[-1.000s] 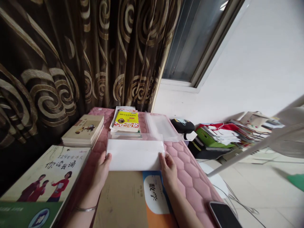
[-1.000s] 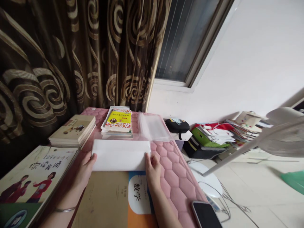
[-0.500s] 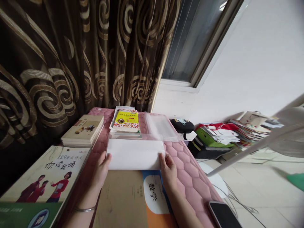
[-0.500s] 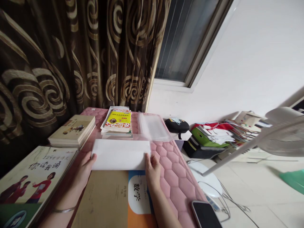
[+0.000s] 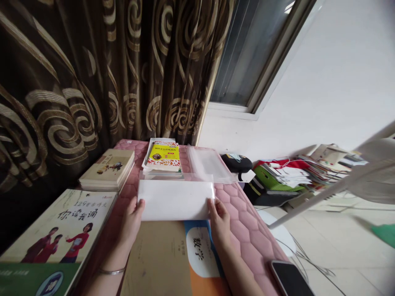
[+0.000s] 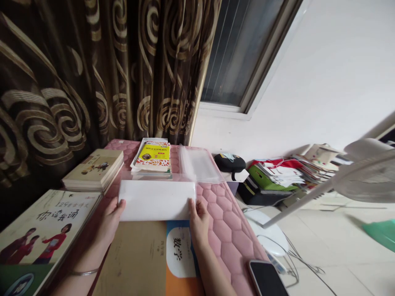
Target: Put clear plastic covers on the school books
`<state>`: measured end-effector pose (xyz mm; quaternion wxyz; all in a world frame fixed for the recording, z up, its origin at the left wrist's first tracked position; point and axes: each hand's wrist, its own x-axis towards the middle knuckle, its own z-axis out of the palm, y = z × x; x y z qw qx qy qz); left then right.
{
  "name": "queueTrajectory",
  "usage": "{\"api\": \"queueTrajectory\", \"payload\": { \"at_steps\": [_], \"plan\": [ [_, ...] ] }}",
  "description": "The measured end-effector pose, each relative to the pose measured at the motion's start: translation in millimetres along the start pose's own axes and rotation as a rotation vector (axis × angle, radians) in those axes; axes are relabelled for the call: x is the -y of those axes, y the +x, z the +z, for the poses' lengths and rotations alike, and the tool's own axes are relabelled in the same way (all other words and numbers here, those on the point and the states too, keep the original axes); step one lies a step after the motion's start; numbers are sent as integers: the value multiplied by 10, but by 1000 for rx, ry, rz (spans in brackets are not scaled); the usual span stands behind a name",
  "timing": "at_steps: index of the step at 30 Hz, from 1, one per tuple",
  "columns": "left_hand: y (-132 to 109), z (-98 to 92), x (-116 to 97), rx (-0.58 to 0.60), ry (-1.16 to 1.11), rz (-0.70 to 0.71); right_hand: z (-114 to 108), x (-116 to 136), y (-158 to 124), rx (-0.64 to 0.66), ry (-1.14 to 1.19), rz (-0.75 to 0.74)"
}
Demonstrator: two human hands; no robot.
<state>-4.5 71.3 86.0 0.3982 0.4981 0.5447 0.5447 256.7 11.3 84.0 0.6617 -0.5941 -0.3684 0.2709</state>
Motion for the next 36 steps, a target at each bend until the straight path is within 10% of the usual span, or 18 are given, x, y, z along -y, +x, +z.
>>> {"api": "queueTrajectory", "payload": {
  "at_steps": [36],
  "plan": [
    [0, 4, 5, -17, 58, 84, -14, -71, 15, 12, -26, -2]
  ]
}}
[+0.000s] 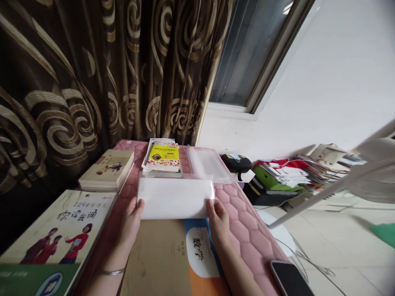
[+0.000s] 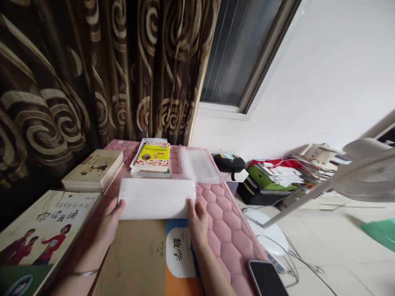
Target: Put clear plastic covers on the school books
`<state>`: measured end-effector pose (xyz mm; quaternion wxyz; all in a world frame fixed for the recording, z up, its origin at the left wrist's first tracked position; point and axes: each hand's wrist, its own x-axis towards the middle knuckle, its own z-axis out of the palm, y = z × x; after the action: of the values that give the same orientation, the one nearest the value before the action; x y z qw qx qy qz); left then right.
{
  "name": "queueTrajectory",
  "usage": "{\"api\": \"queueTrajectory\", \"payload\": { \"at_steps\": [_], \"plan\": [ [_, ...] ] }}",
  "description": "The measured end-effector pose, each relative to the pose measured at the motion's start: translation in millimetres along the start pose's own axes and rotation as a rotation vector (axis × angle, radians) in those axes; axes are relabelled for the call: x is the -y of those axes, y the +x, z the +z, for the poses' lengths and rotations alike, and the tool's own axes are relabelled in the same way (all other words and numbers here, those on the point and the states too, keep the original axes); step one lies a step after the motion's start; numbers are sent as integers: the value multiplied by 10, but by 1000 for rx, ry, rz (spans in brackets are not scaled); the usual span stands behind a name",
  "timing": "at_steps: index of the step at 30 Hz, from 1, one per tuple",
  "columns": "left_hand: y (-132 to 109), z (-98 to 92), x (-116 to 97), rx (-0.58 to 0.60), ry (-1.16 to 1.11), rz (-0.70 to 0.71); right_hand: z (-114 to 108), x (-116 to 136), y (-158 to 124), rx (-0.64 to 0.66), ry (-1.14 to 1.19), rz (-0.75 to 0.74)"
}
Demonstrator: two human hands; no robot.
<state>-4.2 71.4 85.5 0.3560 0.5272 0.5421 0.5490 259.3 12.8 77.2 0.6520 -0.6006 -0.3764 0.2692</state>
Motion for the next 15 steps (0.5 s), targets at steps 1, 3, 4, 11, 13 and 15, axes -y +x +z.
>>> {"api": "queueTrajectory", "payload": {
  "at_steps": [1, 3, 4, 11, 13, 15],
  "plan": [
    [1, 1, 1, -4, -3, -2, 0, 2, -1, 0, -2, -1],
    [4, 1, 2, -8, -6, -12, 2, 22, -9, -1, 3, -1],
    [4, -1, 3, -9, -5, -18, 5, 38, -15, 2, 10, 1],
    [11, -14, 35, -22, 13, -41, 32, 137, -45, 24, 70, 14],
    [13, -20, 44, -1, 12, -43, 32, 124, -40, 11, 39, 4],
    [15, -24, 45, 25, -2, -34, 29, 94, -32, -6, 8, -10]
  ]
}}
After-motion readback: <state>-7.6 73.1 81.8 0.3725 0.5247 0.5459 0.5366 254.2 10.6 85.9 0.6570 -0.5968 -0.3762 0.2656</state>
